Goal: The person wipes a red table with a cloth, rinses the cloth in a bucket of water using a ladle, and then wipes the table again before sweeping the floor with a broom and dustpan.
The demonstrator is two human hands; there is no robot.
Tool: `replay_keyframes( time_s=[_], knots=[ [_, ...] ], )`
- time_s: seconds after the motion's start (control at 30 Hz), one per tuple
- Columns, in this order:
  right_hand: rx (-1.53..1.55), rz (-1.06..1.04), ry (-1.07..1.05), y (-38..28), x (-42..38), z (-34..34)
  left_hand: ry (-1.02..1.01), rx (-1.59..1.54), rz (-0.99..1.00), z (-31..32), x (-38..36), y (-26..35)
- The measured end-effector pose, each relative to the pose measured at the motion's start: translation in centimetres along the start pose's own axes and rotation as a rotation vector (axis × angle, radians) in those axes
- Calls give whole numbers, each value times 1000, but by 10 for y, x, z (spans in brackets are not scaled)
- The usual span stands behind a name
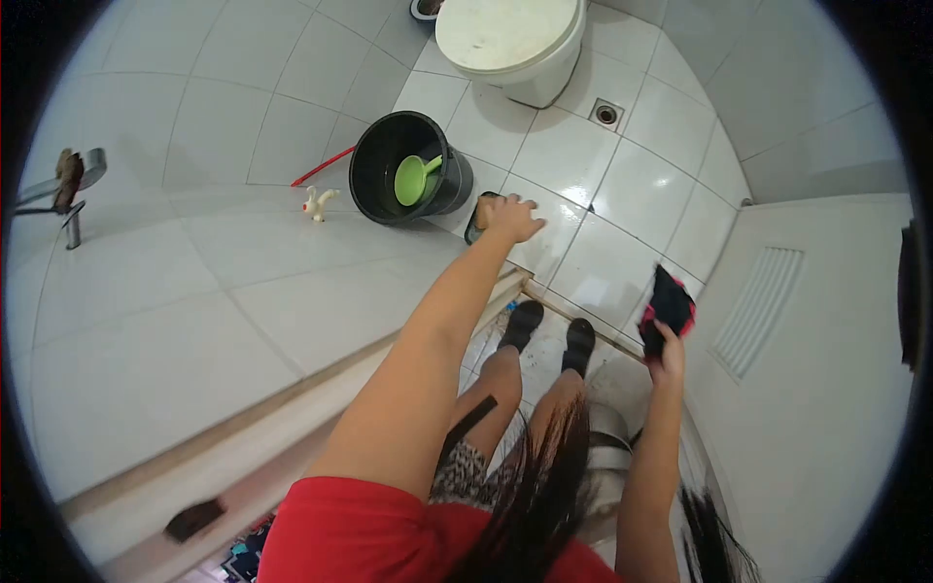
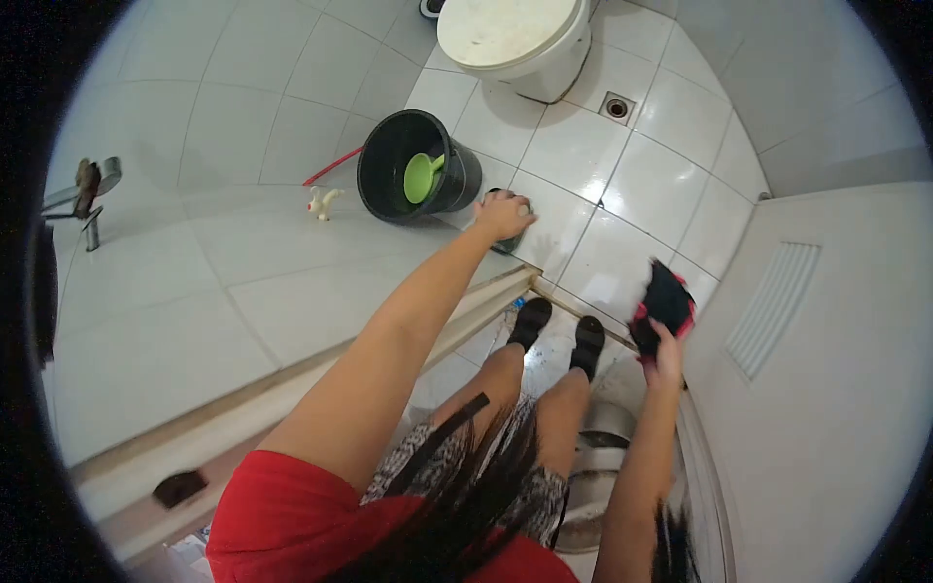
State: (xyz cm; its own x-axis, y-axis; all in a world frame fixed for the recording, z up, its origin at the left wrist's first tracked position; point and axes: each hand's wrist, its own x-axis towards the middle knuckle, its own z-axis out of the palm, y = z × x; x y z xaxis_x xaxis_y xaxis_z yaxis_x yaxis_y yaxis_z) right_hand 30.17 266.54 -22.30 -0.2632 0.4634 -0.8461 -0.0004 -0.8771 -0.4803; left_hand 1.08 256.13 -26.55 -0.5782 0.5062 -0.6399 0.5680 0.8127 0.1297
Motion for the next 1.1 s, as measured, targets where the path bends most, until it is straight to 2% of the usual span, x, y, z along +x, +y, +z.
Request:
replay_keyframes(
  time_s=[0.07,0.13,0.17,0.27,0.33,0.4,0.43,0.5,0.57,0.6,0.67,0.73,0.8,0.87,0.93,1.0,1.07,1.1],
  knots=[
    [49,104,118,40,48,-58,-8,112,-92,20,35,-41],
    [325,180,240,80,83,-107,39,211,-192,34,67,-81],
    [335,195,271,95,93,-118,95,232,-223,42,83,-101],
    [204,223,363,127,110,-145,231,187,-344,56,115,-152],
    [70,226,420,145,122,-159,242,137,-451,63,131,-179],
    [-26,201,441,167,136,-181,221,160,-416,78,155,-212],
    [-52,157,428,172,141,-184,263,71,-369,84,162,-224],
    [-82,129,425,180,147,-190,260,79,-417,84,172,-226],
    [-180,272,468,182,154,-195,254,127,-470,78,184,-227],
    [-182,276,479,184,153,-198,237,168,-479,75,189,-228],
    [-451,42,279,193,155,-200,227,250,-479,76,191,-224],
    [-543,102,189,196,157,-203,264,313,-488,80,181,-217],
    [-871,-169,98,205,156,-208,291,342,-478,89,169,-209],
    [-883,-105,90,193,141,-181,339,332,-449,99,158,-203],
    [-665,-38,207,187,135,-170,335,309,-411,105,146,-194],
    [-683,-31,262,189,137,-173,344,288,-368,108,134,-184],
    [-462,1,339,186,139,-154,308,255,-316,117,123,-176],
    [-519,-1,360,182,139,-143,293,244,-302,122,120,-171]
  ],
)
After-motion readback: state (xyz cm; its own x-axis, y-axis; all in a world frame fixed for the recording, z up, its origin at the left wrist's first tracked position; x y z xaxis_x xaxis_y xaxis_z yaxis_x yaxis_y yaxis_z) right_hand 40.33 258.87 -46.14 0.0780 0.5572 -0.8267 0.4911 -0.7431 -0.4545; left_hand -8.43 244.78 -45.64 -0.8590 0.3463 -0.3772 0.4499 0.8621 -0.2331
